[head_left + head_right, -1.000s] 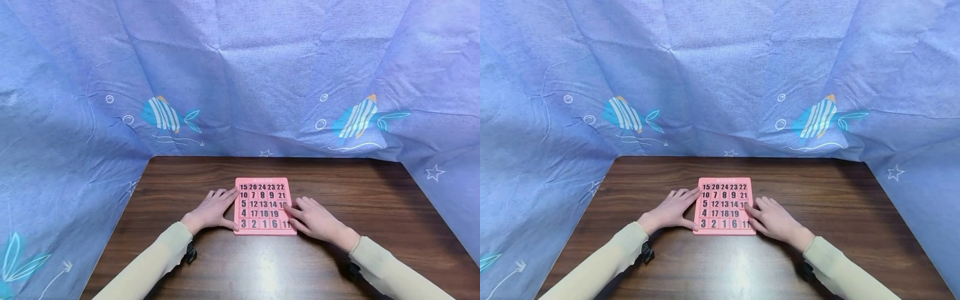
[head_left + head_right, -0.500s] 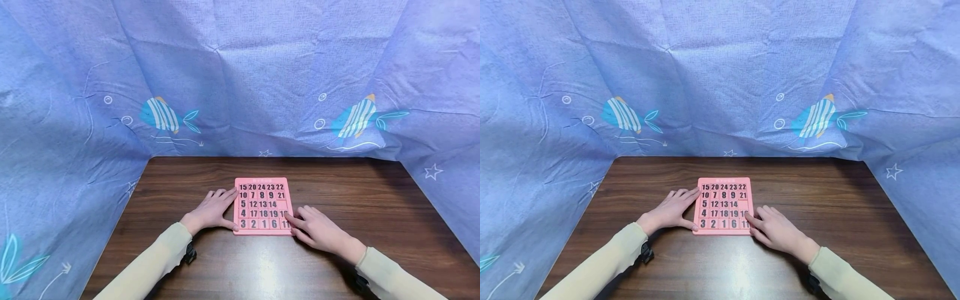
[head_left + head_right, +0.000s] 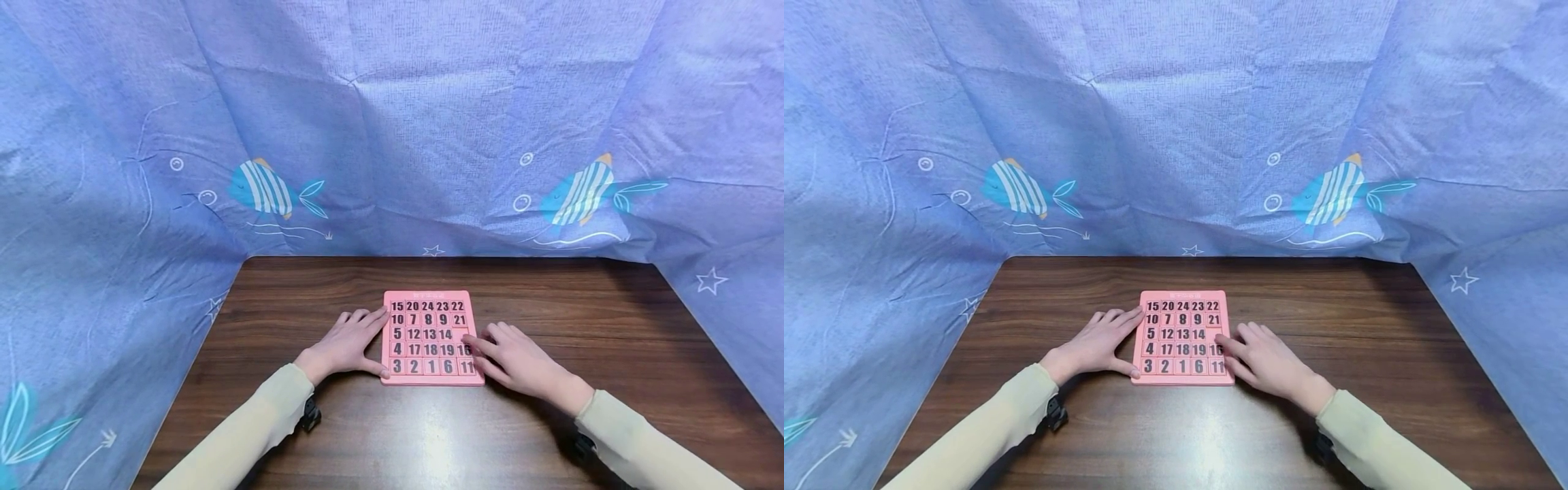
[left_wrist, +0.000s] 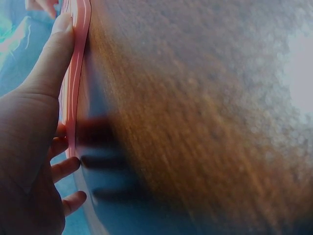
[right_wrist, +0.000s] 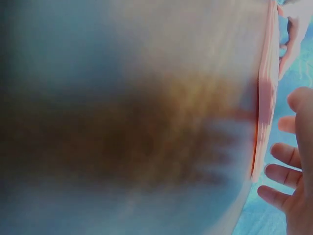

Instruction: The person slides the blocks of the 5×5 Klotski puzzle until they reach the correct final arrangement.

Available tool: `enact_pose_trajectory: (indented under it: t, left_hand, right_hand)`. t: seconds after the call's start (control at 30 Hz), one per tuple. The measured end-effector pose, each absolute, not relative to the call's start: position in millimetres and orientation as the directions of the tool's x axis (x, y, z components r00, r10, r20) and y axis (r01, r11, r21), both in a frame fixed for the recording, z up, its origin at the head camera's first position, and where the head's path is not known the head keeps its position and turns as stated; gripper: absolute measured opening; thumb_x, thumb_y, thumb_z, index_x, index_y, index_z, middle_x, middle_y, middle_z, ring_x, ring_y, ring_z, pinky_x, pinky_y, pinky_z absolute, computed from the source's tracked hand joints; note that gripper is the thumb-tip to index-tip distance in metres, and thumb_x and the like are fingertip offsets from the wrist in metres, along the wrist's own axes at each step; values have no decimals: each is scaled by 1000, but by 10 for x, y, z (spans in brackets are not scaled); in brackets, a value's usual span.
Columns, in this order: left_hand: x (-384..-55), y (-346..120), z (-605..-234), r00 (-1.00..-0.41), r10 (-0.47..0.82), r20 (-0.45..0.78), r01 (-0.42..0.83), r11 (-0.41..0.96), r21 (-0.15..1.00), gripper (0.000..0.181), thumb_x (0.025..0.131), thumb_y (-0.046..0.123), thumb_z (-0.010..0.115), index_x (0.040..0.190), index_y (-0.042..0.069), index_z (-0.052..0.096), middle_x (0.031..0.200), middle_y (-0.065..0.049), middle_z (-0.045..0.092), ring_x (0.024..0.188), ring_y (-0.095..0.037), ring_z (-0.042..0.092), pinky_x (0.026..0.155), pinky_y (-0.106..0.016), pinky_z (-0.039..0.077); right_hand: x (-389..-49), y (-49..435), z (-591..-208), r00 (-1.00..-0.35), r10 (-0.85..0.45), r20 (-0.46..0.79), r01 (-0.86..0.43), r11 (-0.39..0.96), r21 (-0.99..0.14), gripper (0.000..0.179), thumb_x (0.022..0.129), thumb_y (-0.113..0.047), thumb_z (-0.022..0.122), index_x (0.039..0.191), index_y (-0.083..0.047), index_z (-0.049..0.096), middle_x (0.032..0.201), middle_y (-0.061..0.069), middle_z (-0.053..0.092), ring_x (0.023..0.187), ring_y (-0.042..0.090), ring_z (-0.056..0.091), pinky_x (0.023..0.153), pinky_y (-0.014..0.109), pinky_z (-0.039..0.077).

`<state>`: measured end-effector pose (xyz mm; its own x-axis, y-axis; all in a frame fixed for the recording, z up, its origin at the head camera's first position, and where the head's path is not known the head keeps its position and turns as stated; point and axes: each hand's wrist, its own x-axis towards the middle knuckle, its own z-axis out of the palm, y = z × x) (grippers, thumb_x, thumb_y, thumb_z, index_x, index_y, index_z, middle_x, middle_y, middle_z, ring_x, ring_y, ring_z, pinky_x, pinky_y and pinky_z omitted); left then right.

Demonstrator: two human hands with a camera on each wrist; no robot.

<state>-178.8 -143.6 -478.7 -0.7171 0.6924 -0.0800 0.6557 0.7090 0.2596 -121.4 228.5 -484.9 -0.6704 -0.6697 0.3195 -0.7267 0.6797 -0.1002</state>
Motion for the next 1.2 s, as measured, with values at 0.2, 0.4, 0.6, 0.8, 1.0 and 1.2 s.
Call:
enact_pose_trajectory:
  t: [0.2, 0.4, 0.6, 0.8, 1.0, 1.2]
  left_hand:
    - [-1788, -1436, -4778, -717, 692, -83, 652, 708, 271, 117, 75, 74, 78, 163, 7, 36, 168, -11, 34, 144, -32, 39, 110, -55, 34]
    - [-1779, -1427, -4765, -715, 693, -91, 649, 707, 282, 117, 76, 73, 78, 163, 8, 35, 169, -10, 33, 145, -32, 38, 112, -56, 33]
    - [-1781, -1438, -4775, -717, 692, -86, 649, 708, 279, 118, 76, 73, 78, 163, 7, 36, 168, -11, 34, 145, -32, 39, 111, -55, 33]
    - [-1784, -1446, -4784, -717, 693, -78, 652, 706, 276, 117, 76, 73, 79, 163, 7, 36, 168, -10, 34, 144, -32, 39, 111, -55, 34]
    - [-1784, -1452, -4794, -718, 690, -90, 648, 710, 276, 118, 76, 74, 78, 163, 8, 35, 169, -10, 32, 145, -32, 38, 112, -55, 33]
    - [-1790, -1448, -4809, -721, 686, -100, 644, 716, 270, 118, 76, 75, 77, 164, 8, 34, 169, -9, 32, 146, -32, 37, 113, -55, 32]
  right_hand:
    - [-1401, 2264, -4820, -695, -656, 294, -703, 706, -86, 42, 97, -27, 72, 136, -14, 71, 91, -1, 48, 79, 16, 41, 70, 33, 36]
    - [-1493, 2263, -4831, -731, -631, 261, -666, 744, -65, 44, 99, -31, 69, 137, -10, 70, 95, 5, 53, 81, 20, 46, 71, 36, 39]
    - [-1492, 2280, -4843, -749, -621, 231, -651, 755, -79, 43, 100, -33, 68, 138, -13, 70, 100, 6, 57, 85, 21, 49, 73, 37, 40]
    - [-1427, 2287, -4848, -751, -619, 228, -650, 754, -96, 43, 99, -32, 70, 139, -16, 70, 101, 4, 57, 85, 19, 48, 73, 37, 40]
    - [-1301, 2294, -4863, -741, -625, 244, -662, 741, -112, 44, 98, -30, 71, 140, -17, 69, 99, 1, 56, 84, 16, 46, 74, 35, 40]
    - [-1246, 2297, -4871, -734, -630, 254, -670, 732, -124, 44, 99, -30, 70, 140, -15, 69, 98, -2, 55, 84, 14, 45, 73, 33, 40]
